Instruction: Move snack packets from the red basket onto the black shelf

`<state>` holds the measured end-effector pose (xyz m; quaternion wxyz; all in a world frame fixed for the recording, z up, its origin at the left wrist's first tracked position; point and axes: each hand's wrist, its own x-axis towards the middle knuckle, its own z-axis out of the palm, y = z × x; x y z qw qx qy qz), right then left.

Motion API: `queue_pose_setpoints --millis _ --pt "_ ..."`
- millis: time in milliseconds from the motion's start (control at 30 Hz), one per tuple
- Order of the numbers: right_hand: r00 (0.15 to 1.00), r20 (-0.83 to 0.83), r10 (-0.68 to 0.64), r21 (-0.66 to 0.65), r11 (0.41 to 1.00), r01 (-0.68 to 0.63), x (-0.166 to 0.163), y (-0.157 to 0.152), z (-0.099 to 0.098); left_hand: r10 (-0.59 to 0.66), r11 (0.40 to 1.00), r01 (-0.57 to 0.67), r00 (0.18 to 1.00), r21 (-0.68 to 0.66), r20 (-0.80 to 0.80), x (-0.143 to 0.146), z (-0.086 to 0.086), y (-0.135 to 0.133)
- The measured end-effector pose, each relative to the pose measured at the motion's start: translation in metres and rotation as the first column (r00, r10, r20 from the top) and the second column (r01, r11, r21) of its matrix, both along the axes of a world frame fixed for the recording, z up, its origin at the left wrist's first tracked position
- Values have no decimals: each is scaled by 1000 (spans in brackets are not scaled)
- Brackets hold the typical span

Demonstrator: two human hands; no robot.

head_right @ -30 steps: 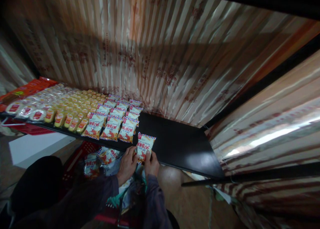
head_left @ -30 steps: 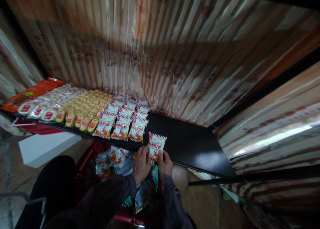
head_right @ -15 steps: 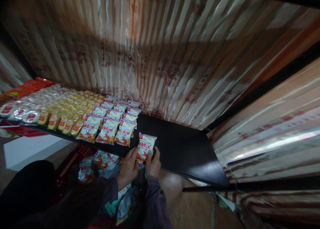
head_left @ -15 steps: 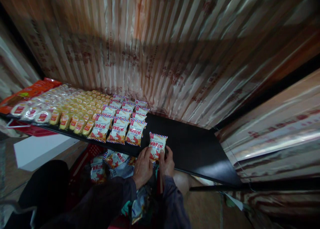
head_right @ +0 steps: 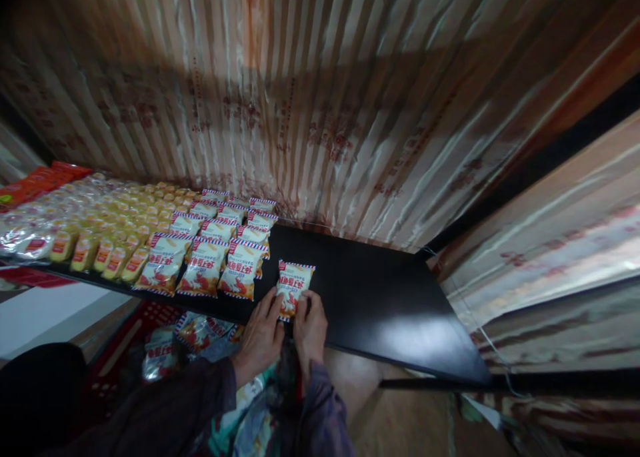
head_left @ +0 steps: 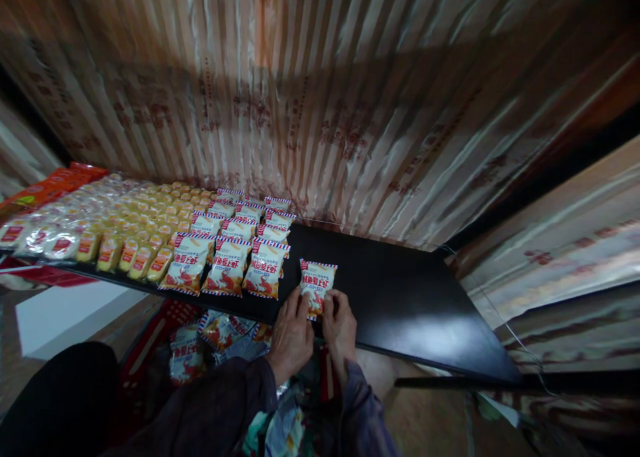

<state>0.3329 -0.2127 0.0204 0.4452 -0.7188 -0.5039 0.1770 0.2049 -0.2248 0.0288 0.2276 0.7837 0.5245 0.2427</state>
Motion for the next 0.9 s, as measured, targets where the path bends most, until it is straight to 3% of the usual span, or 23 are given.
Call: queue_pose_setpoints --millis 300,600,900 --pt "996 38 83 48 995 -85 2 -1 -4 -14 1000 15 999 11 -36 1 2 14" --pt "984 174 -27 82 997 12 2 4 -15 -36 999 36 999 -16 9 5 1 16" --pt "985 143 -96 44 995 90 -1 6 -10 -90 996 90 996 -28 -10 1 5 13"
